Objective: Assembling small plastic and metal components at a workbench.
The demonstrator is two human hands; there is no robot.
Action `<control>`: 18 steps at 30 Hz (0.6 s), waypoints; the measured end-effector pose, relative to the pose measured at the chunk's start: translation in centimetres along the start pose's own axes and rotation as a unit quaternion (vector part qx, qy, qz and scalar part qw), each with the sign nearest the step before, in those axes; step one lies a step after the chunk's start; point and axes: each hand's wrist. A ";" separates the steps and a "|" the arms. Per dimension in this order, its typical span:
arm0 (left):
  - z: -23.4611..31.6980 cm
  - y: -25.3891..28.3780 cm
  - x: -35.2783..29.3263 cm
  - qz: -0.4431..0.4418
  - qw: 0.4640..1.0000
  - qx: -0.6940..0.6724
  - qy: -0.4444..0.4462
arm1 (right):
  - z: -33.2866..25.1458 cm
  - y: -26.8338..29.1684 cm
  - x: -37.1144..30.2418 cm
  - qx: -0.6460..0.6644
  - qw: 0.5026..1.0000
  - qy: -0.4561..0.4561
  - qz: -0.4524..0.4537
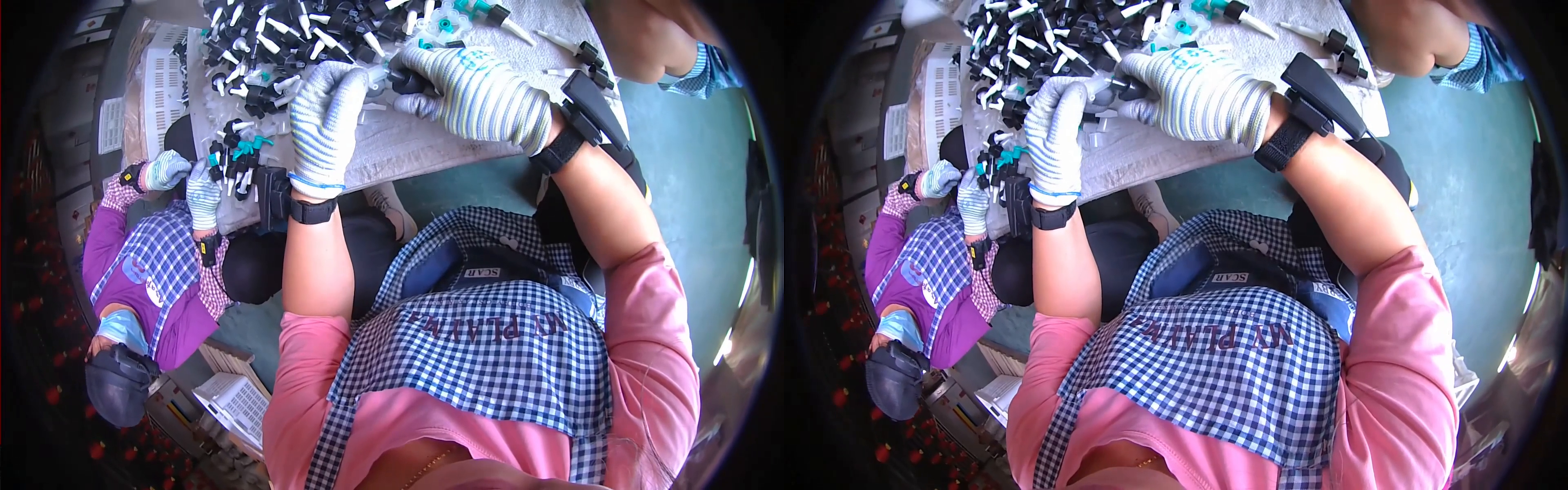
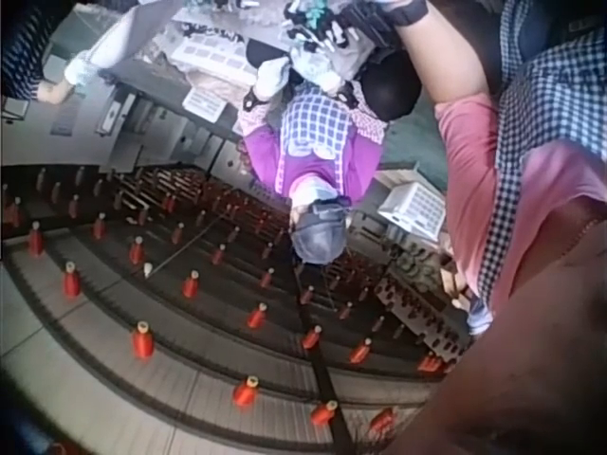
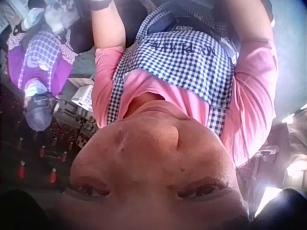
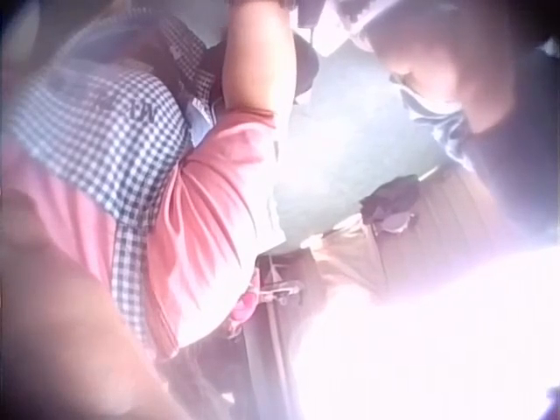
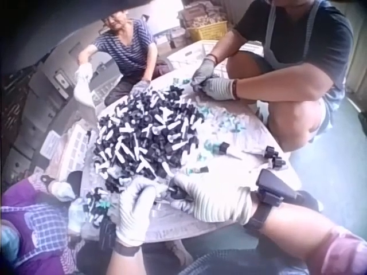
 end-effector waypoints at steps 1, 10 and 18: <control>0.0 0.0 0.1 0.003 1.000 0.018 -0.004 | 0.0 -0.1 -0.1 -0.018 1.000 0.010 0.001; 0.1 0.1 0.7 -0.054 0.997 0.040 0.024 | -1.0 0.4 -0.2 -0.073 0.995 -0.006 -0.074; 0.6 0.7 0.9 -0.107 0.986 0.115 0.058 | -0.4 -1.2 -0.1 0.018 0.997 0.018 -0.068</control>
Point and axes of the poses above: each hand's wrist, its own x-axis towards the middle knuckle, its own y-axis out of the back of the hand, z = x × y, and after that the axes turned 6 degrees about z, right-handed
